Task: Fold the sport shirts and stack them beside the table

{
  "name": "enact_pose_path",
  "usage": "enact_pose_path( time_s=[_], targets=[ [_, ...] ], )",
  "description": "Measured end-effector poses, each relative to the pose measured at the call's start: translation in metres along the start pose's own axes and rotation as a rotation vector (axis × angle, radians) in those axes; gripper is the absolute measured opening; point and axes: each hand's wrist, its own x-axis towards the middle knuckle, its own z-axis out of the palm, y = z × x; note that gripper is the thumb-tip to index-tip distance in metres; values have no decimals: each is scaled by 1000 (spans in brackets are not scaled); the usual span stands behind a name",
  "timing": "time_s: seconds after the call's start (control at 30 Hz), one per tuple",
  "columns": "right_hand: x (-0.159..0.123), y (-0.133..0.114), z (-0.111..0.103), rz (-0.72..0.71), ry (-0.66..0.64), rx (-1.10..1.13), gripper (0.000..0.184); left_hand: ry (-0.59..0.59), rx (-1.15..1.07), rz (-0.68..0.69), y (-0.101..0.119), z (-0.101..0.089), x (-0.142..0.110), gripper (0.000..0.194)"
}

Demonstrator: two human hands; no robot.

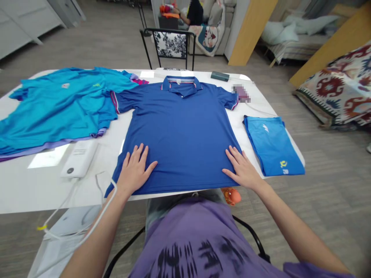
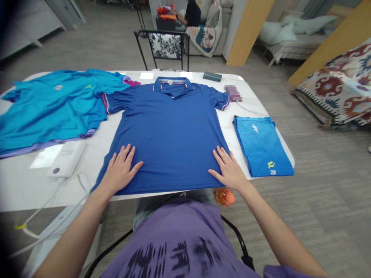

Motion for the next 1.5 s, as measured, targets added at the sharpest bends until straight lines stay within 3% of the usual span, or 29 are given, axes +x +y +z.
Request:
enact_pose_path(
  time_s=[0.17,0.3,0.43,0.57,0.67,0.77,0.9,1.0,1.13,1.27,1.4,1.5],
  targets=[
    [-9,7,-3,53,17,2,101,67,-19,-166,-19,1,-53,91],
    [-9,8,0,76,101,-38,104,72,-34,-163,-21,5,-73,97],
    [32,-25,-13,49,130,-6,97,119,-65,-256,-22,-5,-84,90],
    [141,-113,-35,-142,8,100,78,188,-78,-418,-38,-18,-104,77],
    [258,-198,-35,-305,-118,199,54,201,-104,-469,-47,-23,-120,65],
    [383,-281,-20,-353,-184,252,36,195,-129,-480,-47,-26,-129,50],
    [519,-373,7,-260,-121,250,39,213,-227,-525,-41,-29,-127,32],
    [582,-414,28,-122,-66,243,54,217,-323,-554,-42,-25,-125,28],
    [631,-434,60,-56,-80,226,83,244,-475,-582,-56,-10,-133,22],
    [660,-433,74,-70,-97,257,69,231,-702,-501,-64,-5,-137,10],
    [676,-419,58,-116,-70,332,50,326,-873,-488,-50,-18,-128,2],
    [677,-395,31,-116,34,439,50,416,-908,-486,-34,-20,-123,6]
  ],
)
